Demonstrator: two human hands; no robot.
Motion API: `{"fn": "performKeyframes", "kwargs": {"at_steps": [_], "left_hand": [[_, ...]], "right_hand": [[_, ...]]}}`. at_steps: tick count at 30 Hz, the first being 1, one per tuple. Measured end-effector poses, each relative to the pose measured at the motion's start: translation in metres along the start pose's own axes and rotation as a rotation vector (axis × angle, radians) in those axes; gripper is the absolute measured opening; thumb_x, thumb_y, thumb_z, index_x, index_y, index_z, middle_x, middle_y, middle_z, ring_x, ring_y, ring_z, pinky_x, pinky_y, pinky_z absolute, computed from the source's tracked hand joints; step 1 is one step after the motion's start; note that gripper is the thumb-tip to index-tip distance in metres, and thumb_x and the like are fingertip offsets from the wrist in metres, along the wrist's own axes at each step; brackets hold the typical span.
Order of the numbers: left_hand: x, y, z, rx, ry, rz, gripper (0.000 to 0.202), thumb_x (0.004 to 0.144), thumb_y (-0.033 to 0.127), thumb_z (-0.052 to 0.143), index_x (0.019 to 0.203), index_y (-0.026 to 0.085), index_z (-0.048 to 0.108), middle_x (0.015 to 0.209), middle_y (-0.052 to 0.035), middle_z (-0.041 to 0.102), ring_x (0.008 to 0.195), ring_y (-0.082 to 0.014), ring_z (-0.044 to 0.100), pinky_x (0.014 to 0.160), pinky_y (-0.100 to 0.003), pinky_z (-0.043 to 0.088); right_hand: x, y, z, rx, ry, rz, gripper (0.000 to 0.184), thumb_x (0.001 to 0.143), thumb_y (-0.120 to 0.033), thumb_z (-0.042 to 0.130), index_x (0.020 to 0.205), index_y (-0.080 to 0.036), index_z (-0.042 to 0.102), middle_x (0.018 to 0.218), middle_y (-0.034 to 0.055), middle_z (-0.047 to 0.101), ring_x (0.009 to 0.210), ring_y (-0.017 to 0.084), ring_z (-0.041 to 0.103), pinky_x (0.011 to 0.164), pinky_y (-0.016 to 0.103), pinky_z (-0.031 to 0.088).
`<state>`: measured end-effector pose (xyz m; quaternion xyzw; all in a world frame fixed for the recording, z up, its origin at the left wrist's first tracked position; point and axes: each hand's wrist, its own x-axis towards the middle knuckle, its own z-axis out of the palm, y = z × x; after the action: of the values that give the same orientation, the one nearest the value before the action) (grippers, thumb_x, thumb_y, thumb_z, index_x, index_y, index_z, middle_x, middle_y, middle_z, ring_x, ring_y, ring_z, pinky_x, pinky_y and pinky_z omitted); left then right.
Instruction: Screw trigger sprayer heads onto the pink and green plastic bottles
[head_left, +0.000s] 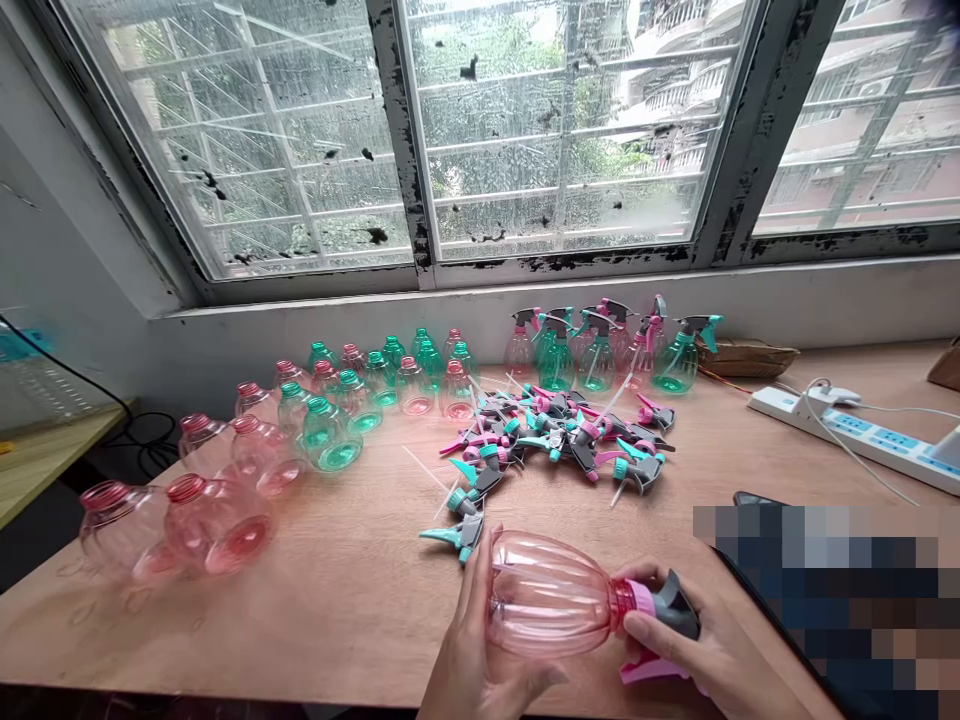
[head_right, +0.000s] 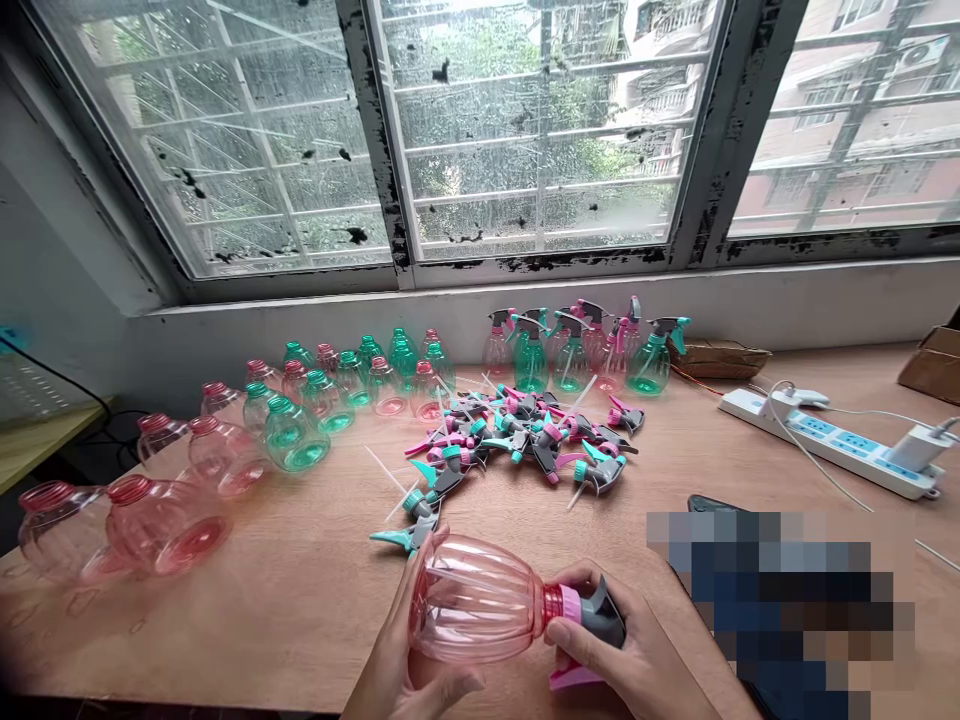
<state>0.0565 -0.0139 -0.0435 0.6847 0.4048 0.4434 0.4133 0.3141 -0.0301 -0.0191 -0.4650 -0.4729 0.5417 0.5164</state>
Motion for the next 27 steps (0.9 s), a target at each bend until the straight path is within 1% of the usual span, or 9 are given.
{"fn": "performKeyframes", "kwargs": {"at_steps": [3,5,9,11,13,17,21,25,27], "left_hand": [[0.0014,0.003,-0.0004,0.006,-0.002,0.009,0.111,0.082,0.067,0.077,0.168,0.028,0.02,0.17,-0.0161,0.035,0.153,-0.0437,0.039,0.127,-0.055,0.034],[0.0021,0.0057,-0.0001,0.016,0.008,0.018,0.107,0.083,0.063,0.078,0.168,0.031,0.02,0.17,-0.0143,0.034,0.153,-0.0422,0.038,0.128,-0.054,0.032],[0.0021,0.0096,0.0014,0.023,0.013,0.005,0.099,0.089,0.058,0.075,0.167,0.036,0.02,0.17,-0.0116,0.034,0.146,-0.037,0.049,0.12,-0.047,0.045],[0.0016,0.0094,0.0022,0.035,0.024,-0.004,0.096,0.09,0.057,0.073,0.167,0.035,0.02,0.17,-0.0121,0.035,0.142,-0.0356,0.052,0.119,-0.046,0.047],[0.0009,0.0076,0.0027,0.047,0.039,0.0,0.101,0.088,0.06,0.075,0.167,0.033,0.02,0.171,-0.0127,0.033,0.143,-0.0373,0.051,0.122,-0.05,0.042],[0.0001,0.0032,0.0016,0.002,0.037,0.002,0.119,0.077,0.074,0.076,0.169,0.029,0.014,0.173,-0.0151,0.029,0.15,-0.0428,0.042,0.128,-0.056,0.032],[0.0012,0.0039,-0.0006,0.003,0.02,-0.022,0.113,0.078,0.071,0.077,0.167,0.026,0.025,0.172,-0.0168,0.031,0.152,-0.0441,0.04,0.128,-0.055,0.031],[0.0023,0.0074,-0.0005,0.041,0.038,-0.011,0.106,0.082,0.064,0.079,0.167,0.03,0.026,0.171,-0.014,0.034,0.153,-0.0414,0.039,0.129,-0.054,0.03],[0.0018,0.0082,0.0002,0.053,0.041,-0.001,0.101,0.084,0.061,0.079,0.166,0.033,0.026,0.171,-0.0119,0.035,0.152,-0.0396,0.043,0.128,-0.052,0.034]], "right_hand": [[0.0002,0.0014,-0.0008,-0.008,0.008,0.003,0.039,0.077,-0.052,0.09,0.092,-0.019,0.079,0.067,0.0001,0.074,0.061,0.02,0.069,0.058,0.03,0.06],[0.0004,0.0028,-0.0016,-0.016,0.013,0.004,0.039,0.077,-0.053,0.089,0.093,-0.019,0.078,0.067,0.0003,0.075,0.061,0.02,0.07,0.059,0.03,0.061],[0.0009,0.0039,-0.0021,-0.02,0.014,0.005,0.04,0.077,-0.054,0.089,0.093,-0.019,0.078,0.066,-0.0001,0.075,0.061,0.02,0.071,0.059,0.029,0.06],[0.0008,0.0032,-0.0015,-0.019,0.014,0.004,0.039,0.076,-0.052,0.09,0.092,-0.019,0.078,0.066,-0.0005,0.074,0.061,0.02,0.071,0.059,0.029,0.059],[0.0004,0.0023,-0.0004,-0.017,0.007,-0.001,0.037,0.076,-0.051,0.09,0.091,-0.019,0.079,0.068,-0.0006,0.074,0.061,0.02,0.07,0.059,0.03,0.059],[-0.0016,0.0025,0.0017,-0.025,0.006,-0.012,0.033,0.076,-0.049,0.09,0.09,-0.02,0.08,0.069,-0.0003,0.075,0.06,0.019,0.068,0.059,0.03,0.057],[-0.0025,0.0052,0.0015,-0.041,0.03,0.015,0.036,0.075,-0.05,0.09,0.092,-0.02,0.079,0.066,0.0001,0.075,0.059,0.022,0.07,0.059,0.032,0.057],[-0.001,0.0061,0.0,-0.005,0.004,0.016,0.036,0.078,-0.051,0.089,0.092,-0.019,0.079,0.065,0.0003,0.076,0.058,0.02,0.071,0.058,0.029,0.056],[-0.0004,0.0057,-0.0006,0.017,0.002,0.028,0.037,0.078,-0.051,0.089,0.093,-0.019,0.079,0.066,0.0,0.076,0.059,0.019,0.071,0.059,0.029,0.058]]}}
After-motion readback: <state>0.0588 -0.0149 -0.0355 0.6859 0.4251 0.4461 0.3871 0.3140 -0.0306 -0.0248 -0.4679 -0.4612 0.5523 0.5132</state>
